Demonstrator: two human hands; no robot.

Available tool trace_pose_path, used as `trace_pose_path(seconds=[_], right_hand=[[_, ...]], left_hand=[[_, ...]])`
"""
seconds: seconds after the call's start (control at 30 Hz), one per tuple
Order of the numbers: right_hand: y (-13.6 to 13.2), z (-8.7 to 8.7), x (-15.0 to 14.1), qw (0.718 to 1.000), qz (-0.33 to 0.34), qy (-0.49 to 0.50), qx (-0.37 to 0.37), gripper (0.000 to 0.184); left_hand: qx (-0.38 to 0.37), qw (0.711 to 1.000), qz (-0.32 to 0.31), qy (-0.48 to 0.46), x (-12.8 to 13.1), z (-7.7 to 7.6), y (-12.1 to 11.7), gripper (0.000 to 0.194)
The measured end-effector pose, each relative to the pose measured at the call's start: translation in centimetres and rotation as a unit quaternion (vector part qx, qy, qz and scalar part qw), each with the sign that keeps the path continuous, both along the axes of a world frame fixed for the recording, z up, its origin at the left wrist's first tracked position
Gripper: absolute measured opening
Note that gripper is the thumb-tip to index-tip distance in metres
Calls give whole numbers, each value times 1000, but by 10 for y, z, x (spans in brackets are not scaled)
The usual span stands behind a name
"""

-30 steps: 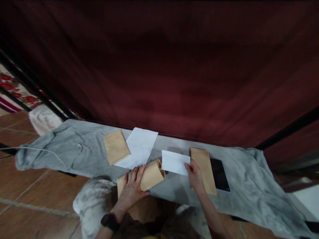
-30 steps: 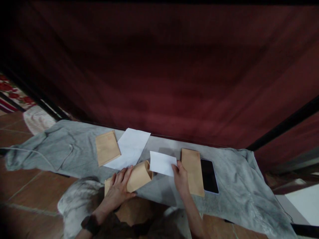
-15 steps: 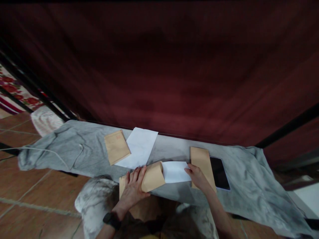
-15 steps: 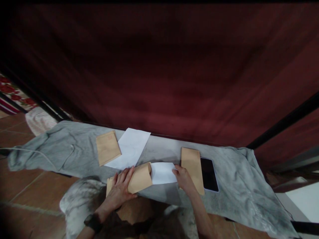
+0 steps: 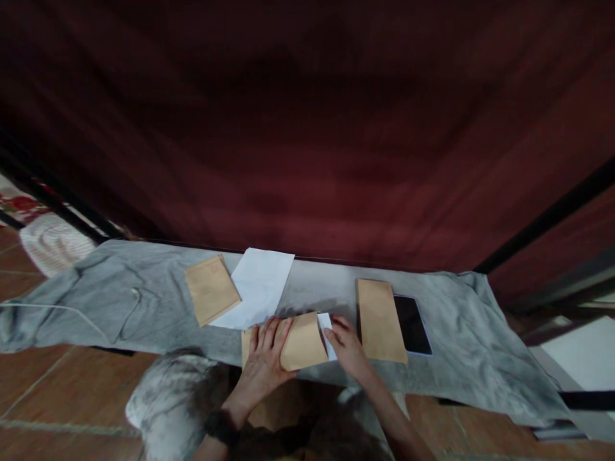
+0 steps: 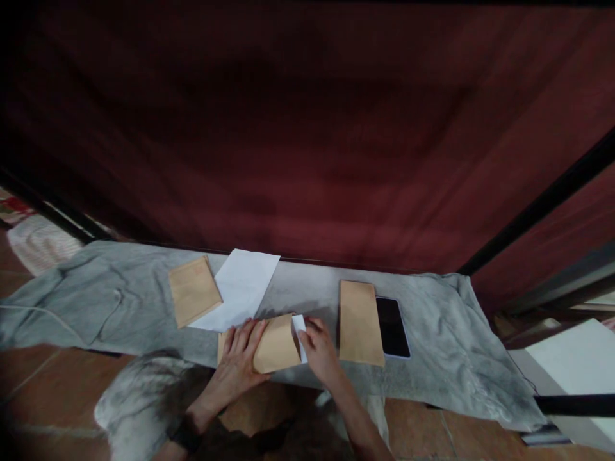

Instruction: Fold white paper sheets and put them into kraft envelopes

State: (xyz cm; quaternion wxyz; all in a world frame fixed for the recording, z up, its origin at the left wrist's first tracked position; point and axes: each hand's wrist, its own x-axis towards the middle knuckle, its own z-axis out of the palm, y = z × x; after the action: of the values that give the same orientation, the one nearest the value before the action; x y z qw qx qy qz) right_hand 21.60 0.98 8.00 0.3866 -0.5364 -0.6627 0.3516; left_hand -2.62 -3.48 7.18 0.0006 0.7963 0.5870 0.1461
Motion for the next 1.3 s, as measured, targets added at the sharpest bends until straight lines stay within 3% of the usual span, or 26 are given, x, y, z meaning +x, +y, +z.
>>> trace_pose_path(seconds=[0.23,0.4,0.5,0.57,0.67,0.77,0.87,0.93,1.0,1.03,1.1,1.2,1.23,1.3], right_hand=[[-4,-1,-11,999,4,16,-33,28],[-6,-3,-7,993,-62,97,-22,14],[-5,-4,-7,978,-116,164,-58,35],[-4,-6,-6,971,-102,189,-101,42],[-2,-10,-3,967,-56,194,-158,22],[-1,-13,-1,962,-67,200,-172,13],[0,-12,-3,954,-100,225,-170,16],[0,-10,-6,943,-125,256,-169,21],[-2,-9,-10,930,-145,291,-171,30],[-3,-9,-12,923,-154,307,-172,33],[-6,-10,-17,913,-166,331,-173,35],[-12,-13,-25,901,-174,360,-170,36],[-14,-13,-27,898,-173,367,-168,36],[-18,-13,-30,894,-168,381,-166,35]], left_hand=[[3,999,-36,-12,14,10,6,109],[2,999,-37,-17,14,12,6,107],[0,999,-40,-15,15,12,6,106],[3,999,-46,-11,15,12,7,106],[9,998,-61,-4,15,14,9,106],[9,998,-69,-3,13,15,12,107],[32,997,-40,-51,13,12,10,104],[55,989,21,-137,16,10,5,91],[56,954,118,-268,22,7,-3,76],[39,922,166,-348,27,7,-6,70],[-49,823,228,-518,41,7,-12,65],[-238,615,230,-716,66,10,-13,61],[-269,564,230,-746,74,12,-11,59],[-290,512,227,-776,89,15,-8,54]])
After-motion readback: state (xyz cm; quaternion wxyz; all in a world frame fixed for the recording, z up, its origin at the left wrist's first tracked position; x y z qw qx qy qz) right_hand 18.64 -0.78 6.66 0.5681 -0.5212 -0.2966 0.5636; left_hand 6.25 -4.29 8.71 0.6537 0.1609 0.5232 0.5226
